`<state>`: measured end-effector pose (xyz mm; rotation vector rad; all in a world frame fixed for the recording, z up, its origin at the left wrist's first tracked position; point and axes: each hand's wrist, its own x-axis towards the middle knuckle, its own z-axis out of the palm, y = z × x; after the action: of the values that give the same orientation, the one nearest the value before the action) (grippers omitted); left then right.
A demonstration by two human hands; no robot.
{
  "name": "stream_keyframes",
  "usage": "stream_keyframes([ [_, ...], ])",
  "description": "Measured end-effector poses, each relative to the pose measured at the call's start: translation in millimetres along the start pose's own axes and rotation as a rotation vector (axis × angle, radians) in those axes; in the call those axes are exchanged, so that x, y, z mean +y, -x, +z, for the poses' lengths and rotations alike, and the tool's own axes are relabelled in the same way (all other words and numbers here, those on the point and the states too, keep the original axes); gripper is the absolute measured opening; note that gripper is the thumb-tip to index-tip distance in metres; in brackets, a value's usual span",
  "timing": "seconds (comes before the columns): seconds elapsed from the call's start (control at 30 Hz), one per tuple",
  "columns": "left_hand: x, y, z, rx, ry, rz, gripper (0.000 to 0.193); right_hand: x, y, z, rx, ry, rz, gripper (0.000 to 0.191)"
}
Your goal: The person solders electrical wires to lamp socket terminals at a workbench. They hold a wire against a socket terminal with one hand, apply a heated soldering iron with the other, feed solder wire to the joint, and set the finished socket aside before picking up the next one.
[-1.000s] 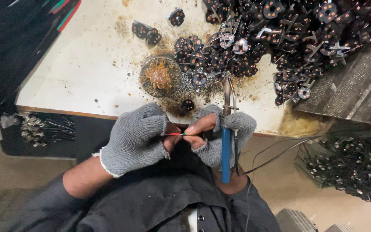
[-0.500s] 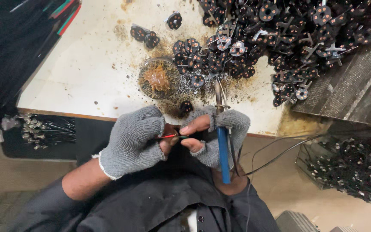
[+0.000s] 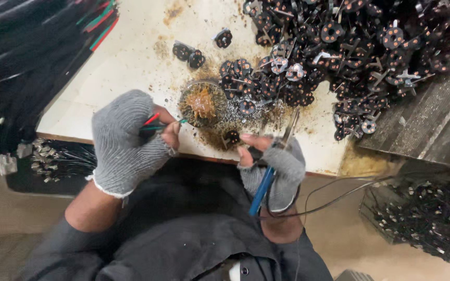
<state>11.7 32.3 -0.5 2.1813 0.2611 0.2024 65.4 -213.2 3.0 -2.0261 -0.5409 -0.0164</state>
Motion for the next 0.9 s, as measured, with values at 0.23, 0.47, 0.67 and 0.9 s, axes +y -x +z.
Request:
stream_keyframes([
  [0.23,4,-10,8,0.002,-0.007,0.010,0.020,-1,-13,-4,-0.146,0.242,-0.144,0.023],
  [0.47,2,-10,7,0.017,0.012,0.052,0.017,1,-6,-7,-0.245,0.329,-0.136,0.021],
  [0.67,10,-1,0,0.013,-0.058,0.114,0.021,5,-1,4,-0.164,0.232,-0.196,0.030],
  [0.9,19,10,22,-0.263,-0.077,0.175,0.027,-13,-1,-21,-0.199,-0.026,0.177,0.066],
])
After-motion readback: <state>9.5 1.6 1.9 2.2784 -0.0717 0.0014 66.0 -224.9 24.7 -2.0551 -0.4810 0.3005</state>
